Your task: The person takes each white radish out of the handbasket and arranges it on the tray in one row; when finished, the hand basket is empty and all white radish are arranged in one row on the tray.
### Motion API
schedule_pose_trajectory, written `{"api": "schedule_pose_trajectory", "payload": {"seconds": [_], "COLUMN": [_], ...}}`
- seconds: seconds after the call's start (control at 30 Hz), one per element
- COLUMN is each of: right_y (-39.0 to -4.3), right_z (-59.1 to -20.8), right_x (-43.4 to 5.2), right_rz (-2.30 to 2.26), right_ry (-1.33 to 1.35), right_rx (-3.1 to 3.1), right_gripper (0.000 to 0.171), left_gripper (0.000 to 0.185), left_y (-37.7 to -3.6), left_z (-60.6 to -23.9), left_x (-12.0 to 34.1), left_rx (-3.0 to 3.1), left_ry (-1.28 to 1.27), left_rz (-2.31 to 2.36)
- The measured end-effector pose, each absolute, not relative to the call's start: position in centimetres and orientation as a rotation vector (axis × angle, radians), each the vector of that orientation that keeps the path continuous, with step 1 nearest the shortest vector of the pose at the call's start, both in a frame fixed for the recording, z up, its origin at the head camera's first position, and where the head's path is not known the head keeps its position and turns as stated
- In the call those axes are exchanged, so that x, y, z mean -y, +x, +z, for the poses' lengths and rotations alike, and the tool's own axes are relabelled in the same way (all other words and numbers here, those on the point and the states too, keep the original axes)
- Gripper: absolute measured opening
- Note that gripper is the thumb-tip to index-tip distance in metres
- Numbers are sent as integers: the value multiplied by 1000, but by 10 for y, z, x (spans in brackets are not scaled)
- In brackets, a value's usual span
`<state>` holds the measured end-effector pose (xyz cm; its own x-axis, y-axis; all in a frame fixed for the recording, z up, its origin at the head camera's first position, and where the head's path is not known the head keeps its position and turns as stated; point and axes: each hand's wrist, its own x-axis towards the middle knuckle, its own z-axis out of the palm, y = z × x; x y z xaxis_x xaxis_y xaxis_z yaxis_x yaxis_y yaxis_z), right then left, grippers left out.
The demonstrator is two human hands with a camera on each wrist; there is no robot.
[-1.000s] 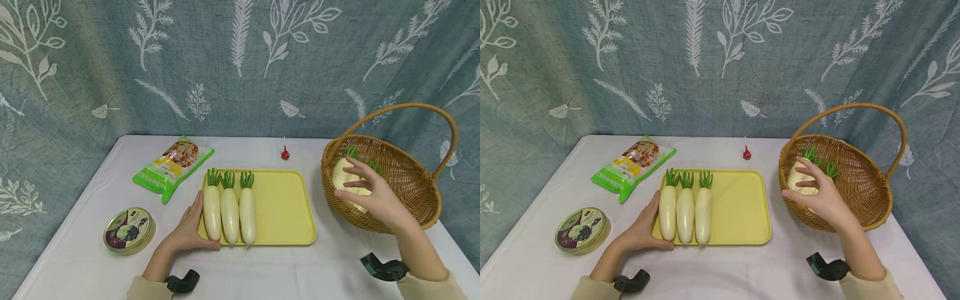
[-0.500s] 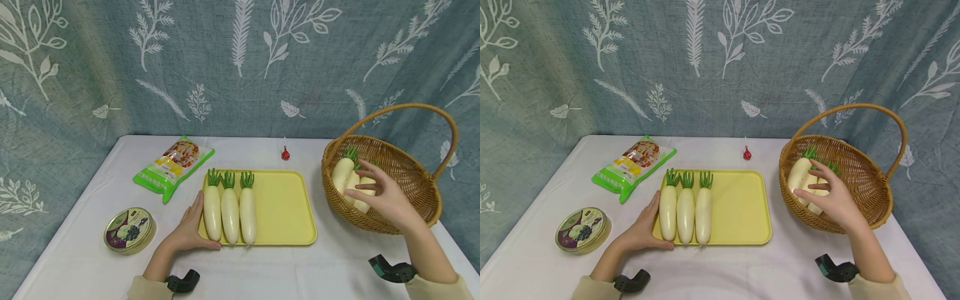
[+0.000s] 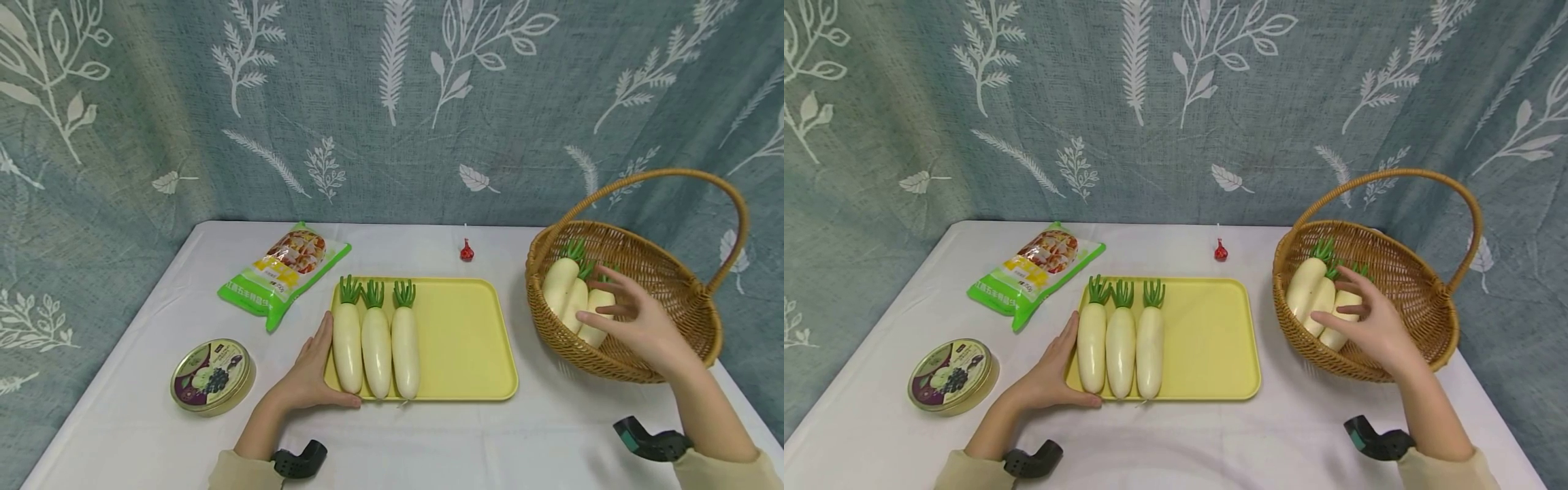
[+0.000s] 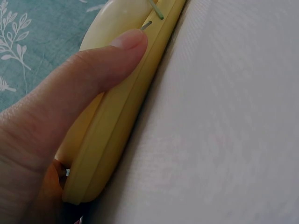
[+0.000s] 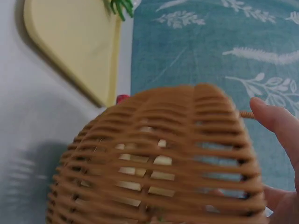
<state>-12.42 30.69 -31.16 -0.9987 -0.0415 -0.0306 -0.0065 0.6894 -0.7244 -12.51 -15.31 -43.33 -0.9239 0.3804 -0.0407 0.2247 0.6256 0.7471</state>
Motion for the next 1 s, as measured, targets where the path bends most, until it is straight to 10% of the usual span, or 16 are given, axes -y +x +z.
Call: {"api": "schedule_pose_trajectory", "payload": {"seconds": [1.0], "right_y": [-144], "right_z": [-329], "right_x": [-342], "right_rz": [-1053], "right_ry": [91], "right_rx": [-2752], "right_gripper": [97], "left_gripper": [142], "left_y": [-125], "left_z": [-434], "left_x": [153], "left_rx": [-2652], "left_ry": [498], "left_rz": [1189]}}
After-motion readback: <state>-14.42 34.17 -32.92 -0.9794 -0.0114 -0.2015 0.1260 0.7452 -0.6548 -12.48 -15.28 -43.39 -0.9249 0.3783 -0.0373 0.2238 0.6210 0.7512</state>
